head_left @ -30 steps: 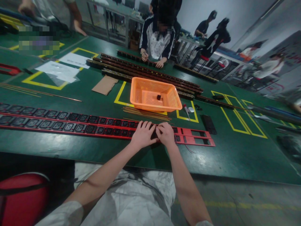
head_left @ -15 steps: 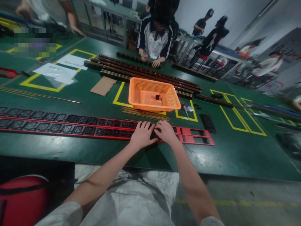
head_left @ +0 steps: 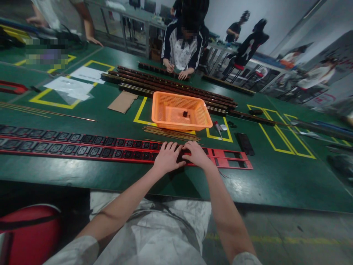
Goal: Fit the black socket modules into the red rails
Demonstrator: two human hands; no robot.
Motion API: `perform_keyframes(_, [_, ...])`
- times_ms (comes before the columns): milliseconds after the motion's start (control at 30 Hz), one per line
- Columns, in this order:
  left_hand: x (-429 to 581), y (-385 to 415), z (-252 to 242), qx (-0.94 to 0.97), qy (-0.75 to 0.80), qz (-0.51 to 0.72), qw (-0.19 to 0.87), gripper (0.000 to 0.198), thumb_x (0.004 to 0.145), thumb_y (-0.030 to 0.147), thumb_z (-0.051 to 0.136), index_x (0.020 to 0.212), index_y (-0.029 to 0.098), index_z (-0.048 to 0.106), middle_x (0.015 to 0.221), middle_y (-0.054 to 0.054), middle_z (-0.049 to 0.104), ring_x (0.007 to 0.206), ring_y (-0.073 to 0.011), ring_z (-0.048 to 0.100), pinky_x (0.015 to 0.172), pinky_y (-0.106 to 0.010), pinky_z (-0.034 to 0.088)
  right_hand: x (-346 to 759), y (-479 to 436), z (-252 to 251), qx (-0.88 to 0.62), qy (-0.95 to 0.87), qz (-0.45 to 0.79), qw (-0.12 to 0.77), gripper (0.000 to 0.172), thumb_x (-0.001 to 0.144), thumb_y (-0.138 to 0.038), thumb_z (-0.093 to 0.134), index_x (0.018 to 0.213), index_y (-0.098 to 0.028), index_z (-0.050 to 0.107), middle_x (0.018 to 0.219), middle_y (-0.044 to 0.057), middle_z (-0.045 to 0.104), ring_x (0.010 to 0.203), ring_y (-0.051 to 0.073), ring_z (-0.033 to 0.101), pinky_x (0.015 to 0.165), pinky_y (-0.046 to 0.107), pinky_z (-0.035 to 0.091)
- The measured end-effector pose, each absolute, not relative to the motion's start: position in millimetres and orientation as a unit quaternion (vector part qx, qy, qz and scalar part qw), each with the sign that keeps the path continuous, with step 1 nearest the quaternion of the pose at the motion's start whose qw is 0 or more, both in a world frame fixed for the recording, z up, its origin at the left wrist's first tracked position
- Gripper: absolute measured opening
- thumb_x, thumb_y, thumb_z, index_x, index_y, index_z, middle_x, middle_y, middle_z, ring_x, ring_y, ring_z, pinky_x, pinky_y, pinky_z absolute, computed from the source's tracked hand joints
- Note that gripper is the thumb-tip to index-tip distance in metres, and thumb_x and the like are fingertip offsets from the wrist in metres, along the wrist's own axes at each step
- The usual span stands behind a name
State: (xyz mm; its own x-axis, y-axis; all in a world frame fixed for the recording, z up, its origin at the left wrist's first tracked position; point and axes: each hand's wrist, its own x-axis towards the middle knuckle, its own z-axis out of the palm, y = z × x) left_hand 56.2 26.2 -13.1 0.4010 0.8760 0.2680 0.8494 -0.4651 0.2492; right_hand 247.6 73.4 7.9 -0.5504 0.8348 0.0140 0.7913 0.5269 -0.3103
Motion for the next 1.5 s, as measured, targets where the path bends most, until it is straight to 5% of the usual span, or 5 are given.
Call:
perform_keyframes(700, [51.7, 26.1, -12.7, 0.846, 0.502, 0.174, 0.042, 0.064, 0.096, 0.056, 0.047, 0.146, 0.017, 0.051, 0.146, -0.015, 0.056, 0.135, -0.0327, 0.047, 0.118, -0.054, 0.031, 231.3, 51.8, 21.8, -0.493, -0.869, 0.045, -0.01, 0.03, 0.087, -0.027, 0.074, 0.115, -0.02, 0.065, 0.124, 0.01, 0.059, 0.115, 0.028, 0.051, 0.092, 0.043, 0.05])
perform_keyframes(933, [49.8, 32.2, -20.9, 0.838, 0.511, 0.182, 0.065, 0.048, 0.099, 0.03, 0.041, 0.142, 0.015, 0.055, 0.149, -0.013, 0.057, 0.138, -0.0284, 0.049, 0.122, -0.053, 0.03, 237.9, 57.9, 13.0, -0.492, -0.867, 0.065, 0.032, 0.033, 0.083, -0.027, 0.08, 0.114, -0.022, 0.069, 0.122, 0.01, 0.06, 0.113, 0.028, 0.054, 0.09, 0.042, 0.051])
perform_keyframes(1500, [31.2, 30.8, -16.0, 0.824, 0.523, 0.207, 0.075, 0.038, 0.094, 0.036, 0.058, 0.126, 0.018, 0.069, 0.141, -0.009, 0.064, 0.129, -0.0253, 0.057, 0.116, -0.041, 0.043, 223.9, 45.9, 0.5, -0.506, -0.841, 0.095, 0.167, 0.027, 0.092, -0.021, 0.063, 0.118, -0.022, 0.069, 0.122, 0.01, 0.065, 0.115, 0.027, 0.054, 0.097, 0.046, 0.048])
